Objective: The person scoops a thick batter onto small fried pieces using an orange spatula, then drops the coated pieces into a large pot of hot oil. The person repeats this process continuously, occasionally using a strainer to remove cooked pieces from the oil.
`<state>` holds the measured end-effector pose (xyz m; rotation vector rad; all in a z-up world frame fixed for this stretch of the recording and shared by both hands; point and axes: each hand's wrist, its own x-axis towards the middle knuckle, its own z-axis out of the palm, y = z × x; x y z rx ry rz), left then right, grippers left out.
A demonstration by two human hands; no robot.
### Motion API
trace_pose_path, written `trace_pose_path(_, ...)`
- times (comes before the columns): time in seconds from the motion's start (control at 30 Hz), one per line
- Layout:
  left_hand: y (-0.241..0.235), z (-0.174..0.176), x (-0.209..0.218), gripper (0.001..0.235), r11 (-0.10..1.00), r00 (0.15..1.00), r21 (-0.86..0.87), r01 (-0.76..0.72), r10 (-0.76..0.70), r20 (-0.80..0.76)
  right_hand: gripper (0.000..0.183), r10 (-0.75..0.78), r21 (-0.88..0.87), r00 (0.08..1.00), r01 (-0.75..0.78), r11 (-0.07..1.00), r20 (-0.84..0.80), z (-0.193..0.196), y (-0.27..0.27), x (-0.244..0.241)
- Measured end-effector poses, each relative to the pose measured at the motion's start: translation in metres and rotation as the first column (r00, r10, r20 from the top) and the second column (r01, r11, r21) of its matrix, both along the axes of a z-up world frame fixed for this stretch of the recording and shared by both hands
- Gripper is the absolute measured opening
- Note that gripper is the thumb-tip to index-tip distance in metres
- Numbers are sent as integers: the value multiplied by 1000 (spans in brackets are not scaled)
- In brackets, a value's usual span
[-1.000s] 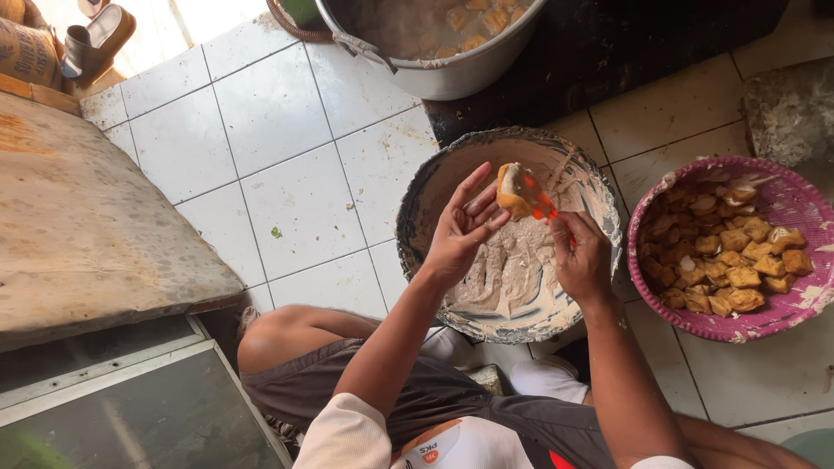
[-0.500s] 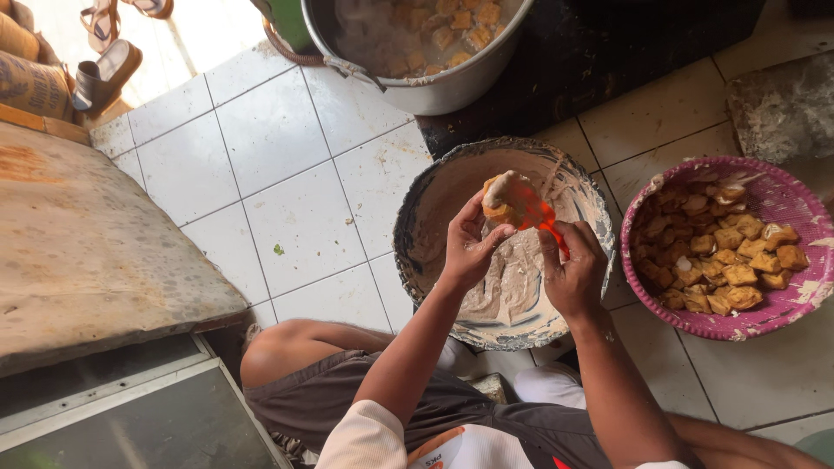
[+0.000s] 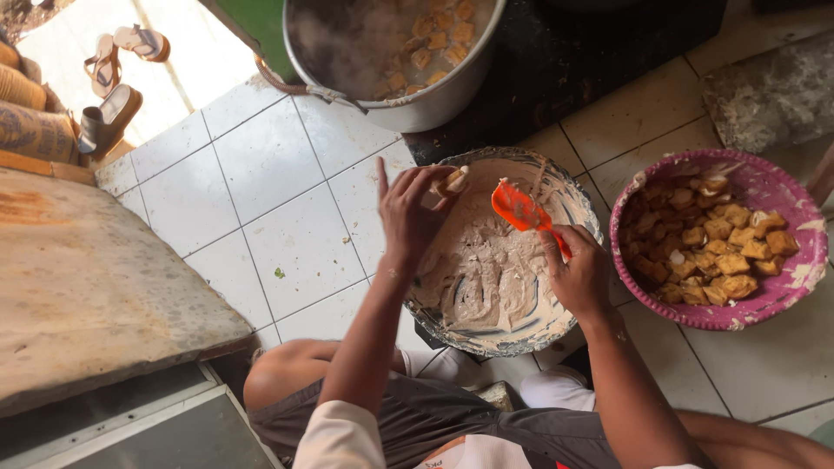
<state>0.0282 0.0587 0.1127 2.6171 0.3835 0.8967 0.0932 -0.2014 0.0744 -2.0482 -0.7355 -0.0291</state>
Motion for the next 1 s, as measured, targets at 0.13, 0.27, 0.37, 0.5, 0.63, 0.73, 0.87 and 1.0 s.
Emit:
trace_pose_path(0.13,8,25,-10,29,943,965,298,150,-74,-253,33,15,-30,999,-14,999,47,8,-1,-6)
trace_pose_path(0.27,-7,44,-13,27,911,950,332,244,-155,-273,37,34,-128,993,-19,992,112,25,1,-17)
trace_pose_path(0.37,-14,56,-17,28,926,958,283,251,-195,-212,36,11,-67,997,-6,998,73,31,-1,-14)
trace_pose_path(0.5,-23,63,-20,28,970,969,46,241,-237,-71,33,120,141,931,-74,987,-346,23,-8,-10)
trace_pose_path(0.63,-32,53,-16,29,941,964,-213,264,-250,94,33,264,231,802,-161,959,-536,-2,-2,-14)
trace_pose_path(0.73,-38,23,-15,28,810,974,-541,224,-198,107,40,261,177,747,-192,965,-611,-29,5,-16)
trace_pose_path(0.87,-57,-34,-8,30,363,998,-931,48,-56,30,53,292,346,420,57,937,-860,-52,-3,-11)
trace_pose_path(1.0,-23,-46,6,34,568,990,-813,-129,24,-140,45,344,415,340,164,895,-875,-57,-13,-1)
